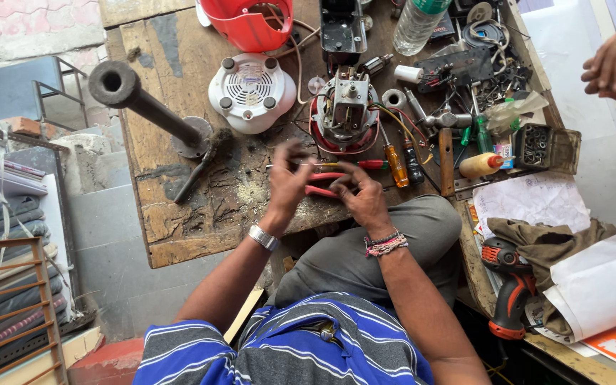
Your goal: The person uses a screwdriver to tighten screws on a small motor assembly, then uses pliers to adjust internal components. The person repeatedly rotates and repositions the motor while working on it.
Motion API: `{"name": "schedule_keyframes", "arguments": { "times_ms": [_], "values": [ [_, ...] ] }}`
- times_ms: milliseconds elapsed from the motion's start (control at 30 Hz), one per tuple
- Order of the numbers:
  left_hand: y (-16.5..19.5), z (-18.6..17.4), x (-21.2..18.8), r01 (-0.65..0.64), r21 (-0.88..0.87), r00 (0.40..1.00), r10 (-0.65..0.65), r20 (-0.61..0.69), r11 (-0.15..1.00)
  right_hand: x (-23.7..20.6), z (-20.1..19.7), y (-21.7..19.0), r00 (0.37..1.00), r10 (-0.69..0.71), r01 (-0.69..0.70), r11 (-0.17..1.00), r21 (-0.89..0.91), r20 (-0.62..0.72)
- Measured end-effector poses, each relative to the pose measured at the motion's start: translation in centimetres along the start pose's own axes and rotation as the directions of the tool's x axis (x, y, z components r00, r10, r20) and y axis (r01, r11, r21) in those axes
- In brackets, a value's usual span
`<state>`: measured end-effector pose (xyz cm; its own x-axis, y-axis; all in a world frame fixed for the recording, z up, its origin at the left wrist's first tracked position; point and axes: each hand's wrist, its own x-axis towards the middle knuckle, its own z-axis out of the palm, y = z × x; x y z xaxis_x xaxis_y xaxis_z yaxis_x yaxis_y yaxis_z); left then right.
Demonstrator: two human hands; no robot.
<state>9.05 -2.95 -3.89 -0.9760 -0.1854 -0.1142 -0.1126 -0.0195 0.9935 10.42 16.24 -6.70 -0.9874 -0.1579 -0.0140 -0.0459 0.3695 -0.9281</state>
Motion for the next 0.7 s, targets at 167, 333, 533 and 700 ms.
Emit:
{"name": "schedule_keyframes", "arguments": {
  "times_ms": [167,333,533,700],
  "values": [
    [2.7,-1.5,2.9,-0.266,0.010,0.935,0.261,-0.240,0.964,0.4,0.3,0.1,0.996,0.036,-0.024,0.988,0.149,-0.076],
    [5.1,0.3,1.7,-0.525,0.053,0.848,0.528,-0.059,0.849,0.6,0.2,0.6,0.997,0.039,-0.026,0.979,0.200,-0.064],
    [11.0,7.1,-9.5,0.257,-0.539,0.286,0.469,0.836,0.803,0.9,0.5,0.8,0.957,-0.272,0.254,0.954,-0.158,-0.099],
    [14.0,12.4,-16.0,0.376,-0.604,-0.139,0.687,0.713,0.703,0.9,0.9,0.7,0.993,0.011,0.004,0.992,0.125,-0.118]
  ]
}}
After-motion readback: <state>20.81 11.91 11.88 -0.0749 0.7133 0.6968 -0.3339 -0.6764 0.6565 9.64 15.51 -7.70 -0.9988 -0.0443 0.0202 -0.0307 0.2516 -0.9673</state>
